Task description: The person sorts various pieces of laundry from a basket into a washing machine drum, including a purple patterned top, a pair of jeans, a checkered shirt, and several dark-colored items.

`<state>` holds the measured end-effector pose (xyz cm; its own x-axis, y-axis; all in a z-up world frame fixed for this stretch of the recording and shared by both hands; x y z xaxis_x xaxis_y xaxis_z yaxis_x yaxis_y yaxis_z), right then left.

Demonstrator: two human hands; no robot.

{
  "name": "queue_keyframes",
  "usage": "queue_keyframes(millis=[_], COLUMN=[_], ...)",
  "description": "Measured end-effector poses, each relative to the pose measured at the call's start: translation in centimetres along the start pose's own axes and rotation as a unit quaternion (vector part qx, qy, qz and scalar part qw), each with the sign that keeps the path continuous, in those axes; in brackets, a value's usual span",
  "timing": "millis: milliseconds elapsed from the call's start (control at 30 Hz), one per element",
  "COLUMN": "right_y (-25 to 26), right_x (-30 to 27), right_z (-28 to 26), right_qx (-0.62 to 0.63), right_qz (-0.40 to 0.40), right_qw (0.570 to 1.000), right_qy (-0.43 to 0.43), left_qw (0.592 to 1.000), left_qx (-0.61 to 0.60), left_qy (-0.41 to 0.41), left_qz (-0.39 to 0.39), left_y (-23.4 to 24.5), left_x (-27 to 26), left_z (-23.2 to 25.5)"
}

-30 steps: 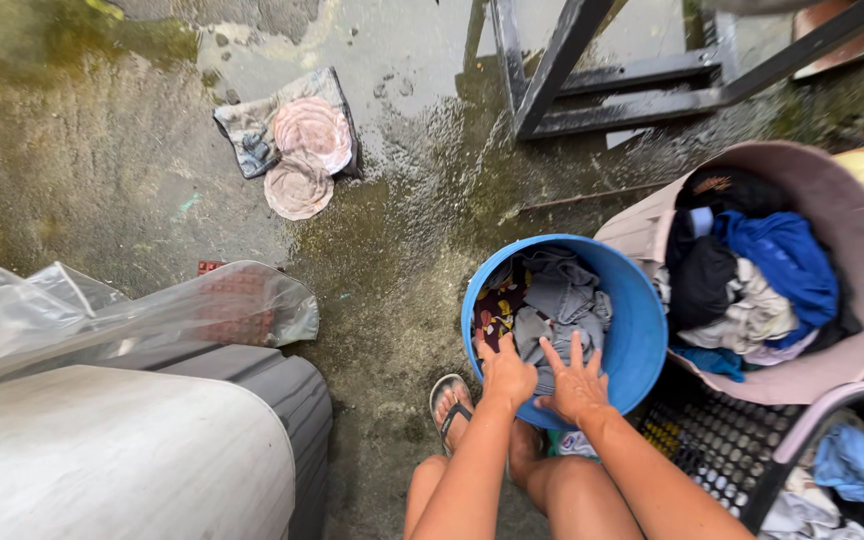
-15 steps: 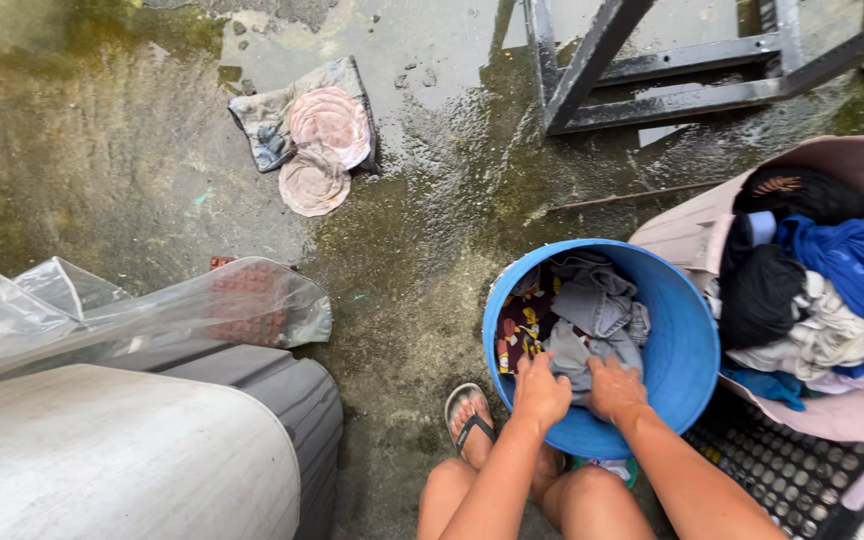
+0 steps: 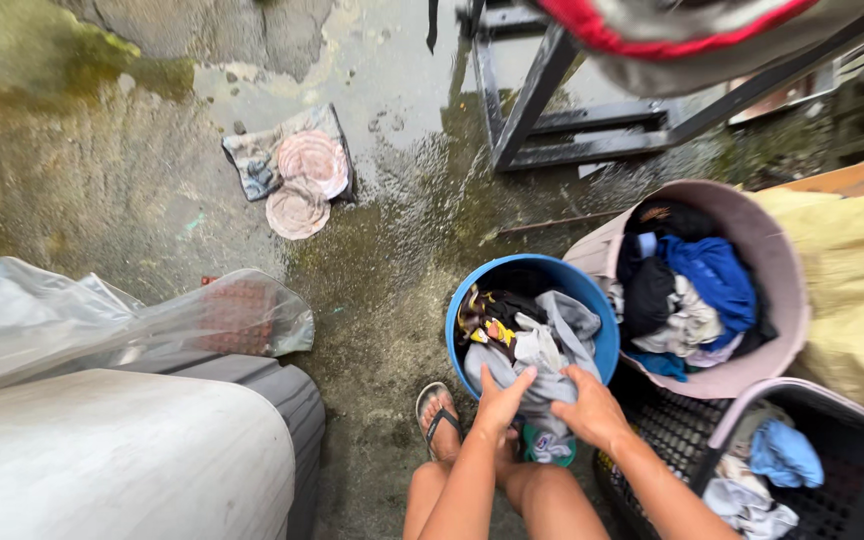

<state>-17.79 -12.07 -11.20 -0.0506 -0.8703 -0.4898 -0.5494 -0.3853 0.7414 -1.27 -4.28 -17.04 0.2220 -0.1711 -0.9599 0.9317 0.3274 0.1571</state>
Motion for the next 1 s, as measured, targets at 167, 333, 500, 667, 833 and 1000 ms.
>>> queue_keyframes(millis=[167,333,500,667,833,1000], right_y=[5.7,10.8,14.1,17.1,18.8,19.1], right_x=[-6.6,-11.3,-15.4,-19.2,-20.7,-17.3], right_z=[-4.7,-10.9,-13.5,-14.5,-12.0,-3.2], right_qx=[0.008,-0.011,-0.016,0.062,0.252,0.448], right_qz=[0.004,0.045,0.038,0.033,0.036,0.113], right_qw=[1.0,0.995,0.992,0.988,0.964,0.882], right_qy=[-0.028,0.089,0.122,0.14,0.078,-0.096], left_qw=[0.995,0.987,0.978,0.97,0.971,0.973], left_qx=[-0.078,-0.071,-0.013,-0.044,-0.089,-0.097], left_qy=[0.06,-0.079,-0.085,-0.17,-0.191,-0.201], left_qz=[-0.024,0.119,0.192,0.17,0.116,0.067], left_y=[-0.3,0.5,1.9,2.7,3.2,3.7], left_x=[-8.8,-9.2,-10.9,-12.0,-13.8,-18.7], left_z=[2.4,3.2,2.1,1.6,3.0,6.0])
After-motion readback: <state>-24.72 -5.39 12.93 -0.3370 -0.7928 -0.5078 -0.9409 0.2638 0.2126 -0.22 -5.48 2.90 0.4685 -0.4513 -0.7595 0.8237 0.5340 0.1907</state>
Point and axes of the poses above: each hand's wrist, its own x-axis towards the middle knuckle, its own y-axis out of the back of the hand, z = x × y, the point moved 9 cm from there along x, towards the middle knuckle, and after that the axes turned 14 degrees about z, right-handed, at the moved point
